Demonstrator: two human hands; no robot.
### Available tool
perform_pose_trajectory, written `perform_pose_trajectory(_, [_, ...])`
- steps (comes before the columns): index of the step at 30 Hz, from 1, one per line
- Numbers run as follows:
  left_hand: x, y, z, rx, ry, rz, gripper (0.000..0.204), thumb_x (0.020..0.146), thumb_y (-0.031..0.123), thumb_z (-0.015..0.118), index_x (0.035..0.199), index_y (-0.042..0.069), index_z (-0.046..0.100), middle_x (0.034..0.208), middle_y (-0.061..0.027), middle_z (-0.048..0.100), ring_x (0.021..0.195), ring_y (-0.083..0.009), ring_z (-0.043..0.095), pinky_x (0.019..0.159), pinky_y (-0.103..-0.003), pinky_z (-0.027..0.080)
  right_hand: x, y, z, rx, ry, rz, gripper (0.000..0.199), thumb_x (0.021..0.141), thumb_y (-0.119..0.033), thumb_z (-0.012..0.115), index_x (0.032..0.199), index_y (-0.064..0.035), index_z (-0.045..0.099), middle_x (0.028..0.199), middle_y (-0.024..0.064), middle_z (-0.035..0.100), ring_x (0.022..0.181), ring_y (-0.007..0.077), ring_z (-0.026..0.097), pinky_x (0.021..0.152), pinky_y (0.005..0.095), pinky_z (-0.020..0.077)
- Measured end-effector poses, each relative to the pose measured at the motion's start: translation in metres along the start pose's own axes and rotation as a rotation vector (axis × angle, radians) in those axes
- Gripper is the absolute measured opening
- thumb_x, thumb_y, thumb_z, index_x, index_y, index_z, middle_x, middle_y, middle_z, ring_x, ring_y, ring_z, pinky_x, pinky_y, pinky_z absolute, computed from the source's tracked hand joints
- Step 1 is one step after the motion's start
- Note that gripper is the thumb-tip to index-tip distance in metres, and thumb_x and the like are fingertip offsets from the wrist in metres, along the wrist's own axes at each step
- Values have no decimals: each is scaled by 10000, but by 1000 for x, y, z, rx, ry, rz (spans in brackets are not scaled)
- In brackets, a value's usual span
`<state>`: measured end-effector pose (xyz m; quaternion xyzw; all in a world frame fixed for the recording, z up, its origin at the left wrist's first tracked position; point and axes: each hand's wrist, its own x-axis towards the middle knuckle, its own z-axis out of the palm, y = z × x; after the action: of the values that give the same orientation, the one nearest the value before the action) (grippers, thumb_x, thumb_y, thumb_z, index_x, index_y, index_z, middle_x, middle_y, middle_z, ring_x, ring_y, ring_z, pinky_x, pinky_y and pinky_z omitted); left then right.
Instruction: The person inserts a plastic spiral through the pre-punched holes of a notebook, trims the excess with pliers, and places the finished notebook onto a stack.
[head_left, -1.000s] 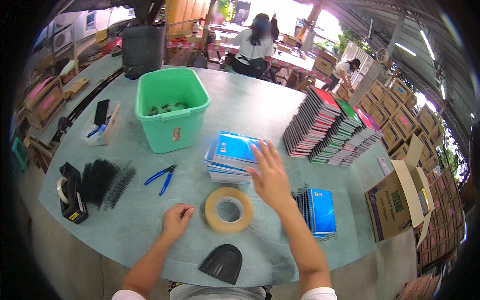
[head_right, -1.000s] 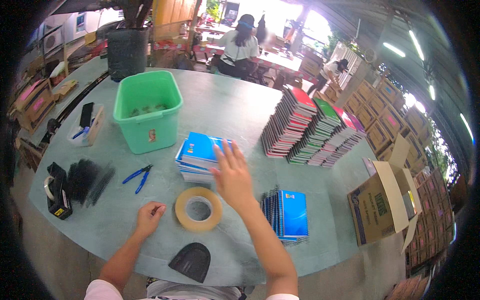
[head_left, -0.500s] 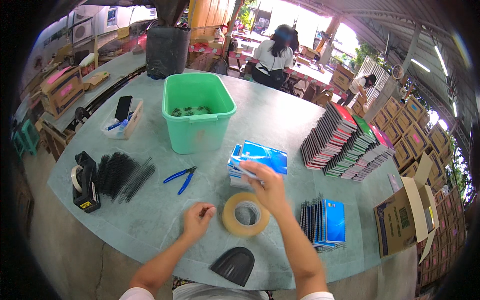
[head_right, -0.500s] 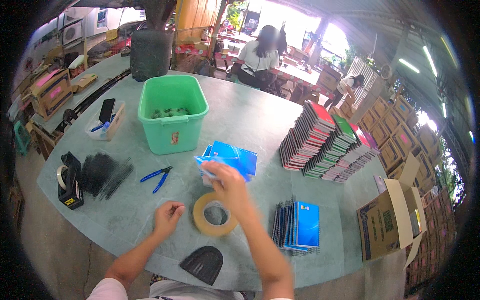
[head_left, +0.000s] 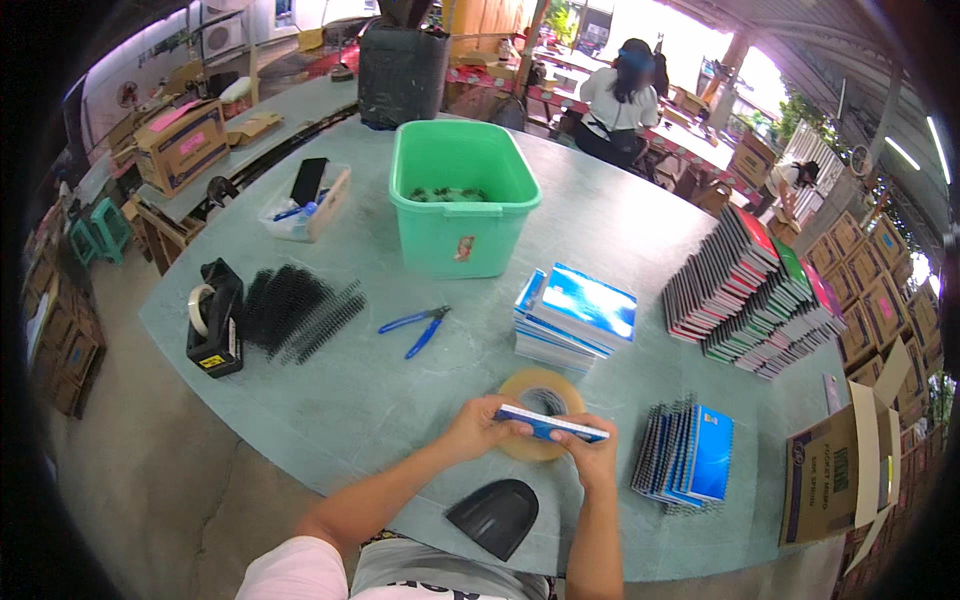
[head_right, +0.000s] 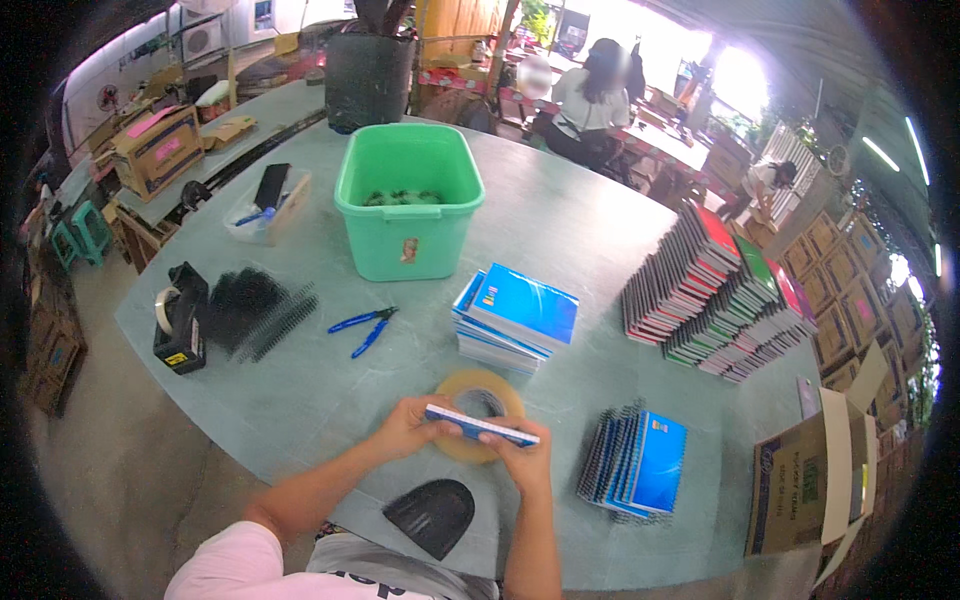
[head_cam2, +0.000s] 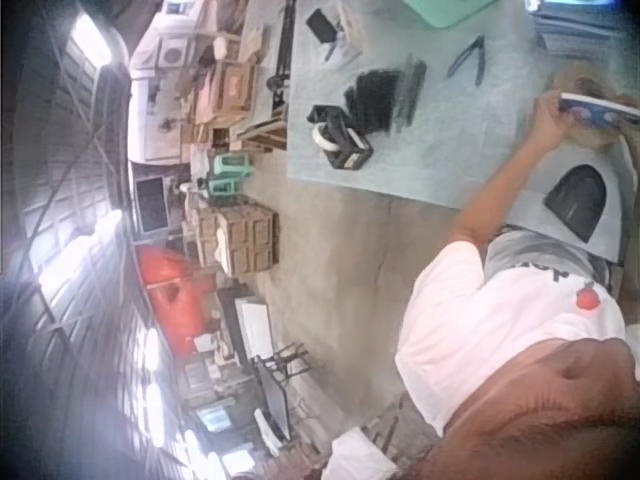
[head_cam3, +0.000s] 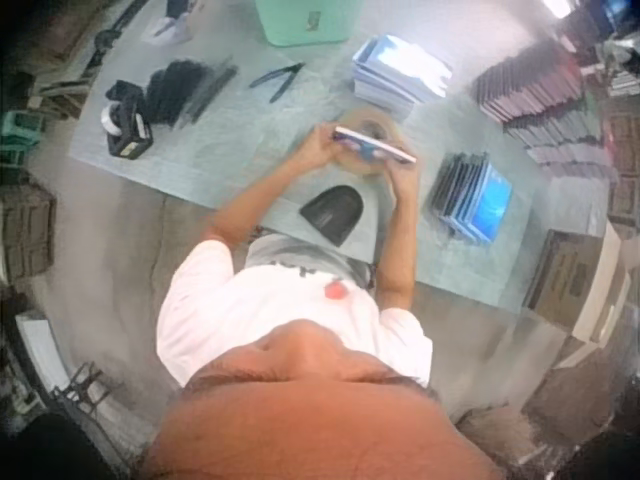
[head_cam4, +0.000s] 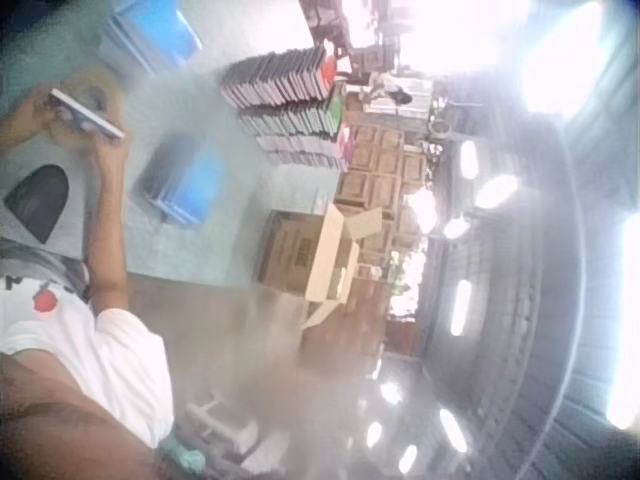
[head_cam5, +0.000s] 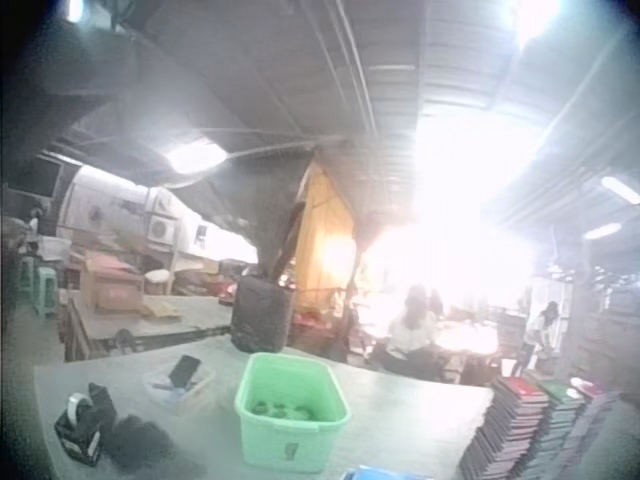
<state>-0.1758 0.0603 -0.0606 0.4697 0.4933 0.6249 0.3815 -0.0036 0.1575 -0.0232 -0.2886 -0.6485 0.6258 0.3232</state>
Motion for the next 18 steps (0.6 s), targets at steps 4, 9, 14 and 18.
perform_pose_trajectory(4, [-2,31,-44,603,-78,126,274,748,122,715,1008,60,652,1003,-99,644,941,-193,609,848,-320,455,0,0,2,-82,-7,16,236,684,-21,754,911,7,694,809,58,687,744,110,615,703,234,476])
perform_pose_trajectory(9, [-9,37,-174,1225,605,-136,234,751,167,659,919,5,652,968,-154,627,943,-301,582,811,-376,462,-1,1,8,-47,1,-37,230,693,-26,754,913,8,694,812,56,686,744,110,612,701,234,471])
perform_pose_trajectory(14, [-28,3,-207,1541,736,-161,188,767,179,639,830,4,611,882,-169,596,874,-338,564,752,-425,460,4,4,9,-13,69,-49,242,694,-32,756,924,7,694,813,55,681,753,108,608,702,234,467])
perform_pose_trajectory(18, [-28,9,-192,1626,580,-226,175,774,145,634,860,-1,591,884,-166,577,882,-342,556,743,-421,461,4,6,4,-18,81,-69,253,694,-28,753,938,4,695,829,57,679,761,102,602,698,234,467])
